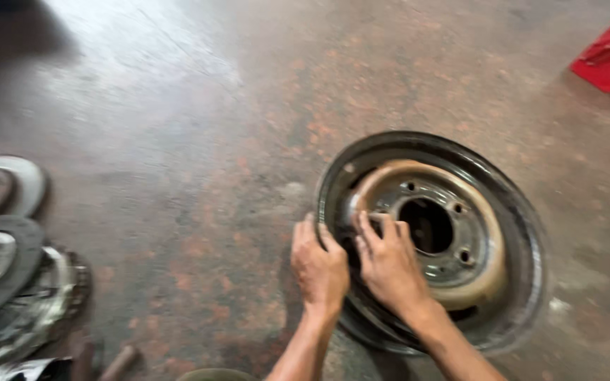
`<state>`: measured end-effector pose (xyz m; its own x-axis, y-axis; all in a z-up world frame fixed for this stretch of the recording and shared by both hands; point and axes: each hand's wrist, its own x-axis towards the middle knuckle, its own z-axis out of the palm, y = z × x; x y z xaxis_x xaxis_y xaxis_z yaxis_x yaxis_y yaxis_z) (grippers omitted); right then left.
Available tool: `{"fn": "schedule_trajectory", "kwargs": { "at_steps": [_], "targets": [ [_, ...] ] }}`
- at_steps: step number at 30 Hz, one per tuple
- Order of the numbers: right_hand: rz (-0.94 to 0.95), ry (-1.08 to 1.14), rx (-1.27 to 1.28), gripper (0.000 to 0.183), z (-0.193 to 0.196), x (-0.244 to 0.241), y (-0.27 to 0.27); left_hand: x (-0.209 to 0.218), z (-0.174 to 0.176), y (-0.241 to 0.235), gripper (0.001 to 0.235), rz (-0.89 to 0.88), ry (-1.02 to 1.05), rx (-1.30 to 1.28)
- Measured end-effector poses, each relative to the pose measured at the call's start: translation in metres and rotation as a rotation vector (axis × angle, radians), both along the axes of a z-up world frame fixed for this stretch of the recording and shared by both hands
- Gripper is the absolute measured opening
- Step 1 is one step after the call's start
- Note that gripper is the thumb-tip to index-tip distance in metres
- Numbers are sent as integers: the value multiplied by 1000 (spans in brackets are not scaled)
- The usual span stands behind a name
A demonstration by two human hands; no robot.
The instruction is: The person scrubs the inner surface of a metal wheel rim using a small abrasive pad. They rotate the rim to access different sections and continue scrubbing the inner well and lip.
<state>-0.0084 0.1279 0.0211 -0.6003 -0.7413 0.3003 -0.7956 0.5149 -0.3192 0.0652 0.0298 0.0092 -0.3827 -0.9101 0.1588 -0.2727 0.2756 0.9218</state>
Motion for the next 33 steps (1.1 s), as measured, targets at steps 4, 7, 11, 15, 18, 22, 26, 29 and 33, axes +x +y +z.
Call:
{"fn": "schedule_trajectory", "kwargs": {
  "at_steps": [4,7,11,15,18,22,26,29,33],
  "targets": [
    [81,-13,-48,46,7,14,45,2,5,4,34,11,-8,0],
    [118,12,-68,45,4,10,51,-3,6,-2,35,21,-21,70],
    [49,-18,-37,46,-5,1,10,2,8,2,37,8,-27,71],
    [28,2,39,48,-4,14,39,2,5,-2,38,6,-46,72],
    [6,0,71,52,-11,10,44,-2,1,4,38,33,-56,100],
    [21,35,-15,44,-20,1,16,2,5,3,37,17,-54,62],
    [104,95,-20,54,-24,-1,58,-2,7,2,35,36,-45,91],
    [68,86,-47,47,-30,-1,43,-2,1,3,35,34,-80,118],
    [2,-9,49,42,-20,-4,9,3,10,-1,34,24,-37,54]
  ]
}}
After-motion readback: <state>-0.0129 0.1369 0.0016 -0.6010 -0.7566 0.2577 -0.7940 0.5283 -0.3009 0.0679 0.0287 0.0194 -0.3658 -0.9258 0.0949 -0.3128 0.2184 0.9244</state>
